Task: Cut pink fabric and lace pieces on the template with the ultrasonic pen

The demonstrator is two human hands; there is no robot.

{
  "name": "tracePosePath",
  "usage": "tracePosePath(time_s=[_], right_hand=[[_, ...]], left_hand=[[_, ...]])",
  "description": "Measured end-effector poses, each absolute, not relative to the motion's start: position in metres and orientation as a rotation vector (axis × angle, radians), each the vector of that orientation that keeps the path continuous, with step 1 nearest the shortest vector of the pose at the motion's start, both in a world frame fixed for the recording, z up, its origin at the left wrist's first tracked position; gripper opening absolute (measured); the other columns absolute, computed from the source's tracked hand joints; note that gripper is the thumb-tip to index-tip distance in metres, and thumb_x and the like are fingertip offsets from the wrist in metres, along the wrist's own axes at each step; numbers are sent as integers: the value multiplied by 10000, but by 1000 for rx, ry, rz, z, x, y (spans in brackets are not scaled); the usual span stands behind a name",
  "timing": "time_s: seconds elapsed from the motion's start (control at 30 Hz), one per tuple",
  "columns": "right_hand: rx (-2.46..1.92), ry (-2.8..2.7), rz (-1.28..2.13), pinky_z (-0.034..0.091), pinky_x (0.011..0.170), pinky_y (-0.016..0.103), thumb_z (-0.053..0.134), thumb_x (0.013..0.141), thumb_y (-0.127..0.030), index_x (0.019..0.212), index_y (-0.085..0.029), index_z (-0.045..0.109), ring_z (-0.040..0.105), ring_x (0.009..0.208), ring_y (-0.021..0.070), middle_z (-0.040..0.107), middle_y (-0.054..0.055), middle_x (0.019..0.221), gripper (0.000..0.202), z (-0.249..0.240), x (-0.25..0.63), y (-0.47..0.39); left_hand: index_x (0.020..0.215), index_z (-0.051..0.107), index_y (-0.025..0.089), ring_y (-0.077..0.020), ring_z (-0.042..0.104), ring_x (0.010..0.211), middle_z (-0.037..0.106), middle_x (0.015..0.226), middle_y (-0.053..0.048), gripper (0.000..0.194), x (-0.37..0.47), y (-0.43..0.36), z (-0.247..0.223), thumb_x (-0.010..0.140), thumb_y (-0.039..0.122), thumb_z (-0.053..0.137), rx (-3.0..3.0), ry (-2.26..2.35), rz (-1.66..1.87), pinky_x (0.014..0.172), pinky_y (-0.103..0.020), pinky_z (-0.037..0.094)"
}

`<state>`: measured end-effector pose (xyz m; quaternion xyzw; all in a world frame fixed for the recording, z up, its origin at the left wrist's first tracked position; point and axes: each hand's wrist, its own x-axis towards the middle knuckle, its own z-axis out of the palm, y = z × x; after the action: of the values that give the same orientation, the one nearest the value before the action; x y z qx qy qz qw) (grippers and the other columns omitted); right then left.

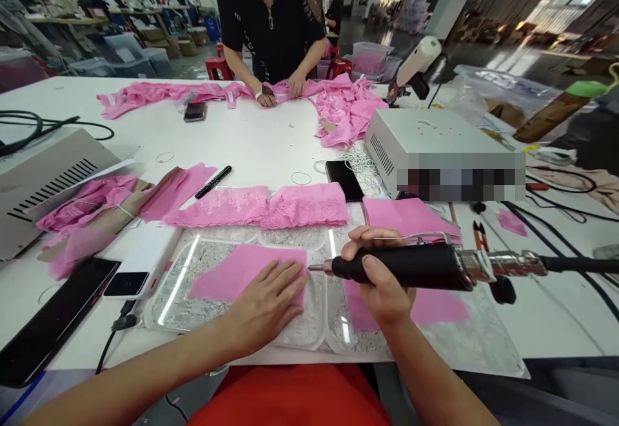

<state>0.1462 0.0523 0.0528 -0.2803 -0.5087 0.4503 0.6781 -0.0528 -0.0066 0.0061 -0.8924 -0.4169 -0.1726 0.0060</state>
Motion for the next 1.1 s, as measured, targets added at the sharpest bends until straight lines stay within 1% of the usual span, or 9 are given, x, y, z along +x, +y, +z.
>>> tracePosePath(time_s=[0.13, 0.27, 0.4, 0.5, 0.73, 0.87, 1.1], right_hand=[[-632, -1101, 1004, 513, 589, 347, 597, 721, -261, 882, -216, 625, 586, 605, 146, 623, 34, 871, 170, 52, 147, 55], [-613, -1060, 1006, 509, 593, 344, 603, 712, -240, 882, -204, 635, 593, 608, 144, 624, 35, 878, 177, 52, 147, 57], [-626, -1059, 981, 515, 609, 346, 609, 722, -231, 889, -201, 638, 599, 625, 146, 628, 39, 884, 172, 52, 148, 59], [-658, -1069, 953, 521, 627, 362, 604, 730, -242, 894, -208, 623, 602, 638, 153, 622, 39, 893, 169, 51, 148, 60], [-688, -1113, 936, 519, 649, 375, 595, 735, -269, 899, -217, 612, 612, 640, 158, 611, 31, 889, 173, 50, 142, 63], [-687, -1122, 913, 517, 645, 377, 603, 735, -276, 888, -217, 614, 604, 646, 163, 614, 28, 866, 164, 49, 139, 64], [-657, -1161, 940, 513, 654, 363, 612, 767, -258, 895, -219, 621, 606, 692, 168, 611, 25, 841, 134, 47, 137, 66]], left_hand=[[1344, 463, 113, -290, 461, 1339, 544, 1389, -151, 443, -56, -9, 5, 964, 332, 526, -2870, -1286, -478, 1101, -500, 390], [1398, 404, 80, -304, 390, 1388, 481, 1444, -170, 519, -59, -6, 4, 973, 360, 503, -2867, -1265, -468, 1113, -515, 368], [1415, 403, 121, -275, 354, 1412, 486, 1448, -143, 513, -61, -3, 2, 986, 393, 475, -2913, -1272, -459, 1134, -509, 340], [1416, 414, 143, -278, 337, 1420, 480, 1452, -142, 495, -63, -3, 1, 984, 376, 480, -2934, -1273, -453, 1132, -526, 335], [1425, 413, 174, -308, 361, 1405, 441, 1484, -135, 511, -63, -2, 1, 966, 375, 515, -2934, -1263, -436, 1108, -545, 358], [1391, 458, 171, -312, 386, 1390, 455, 1473, -135, 460, -62, -2, 1, 984, 384, 477, -2934, -1262, -463, 1096, -554, 370], [1380, 471, 174, -302, 397, 1385, 482, 1451, -136, 441, -61, -4, 3, 1001, 398, 436, -2930, -1273, -504, 1094, -551, 375]])
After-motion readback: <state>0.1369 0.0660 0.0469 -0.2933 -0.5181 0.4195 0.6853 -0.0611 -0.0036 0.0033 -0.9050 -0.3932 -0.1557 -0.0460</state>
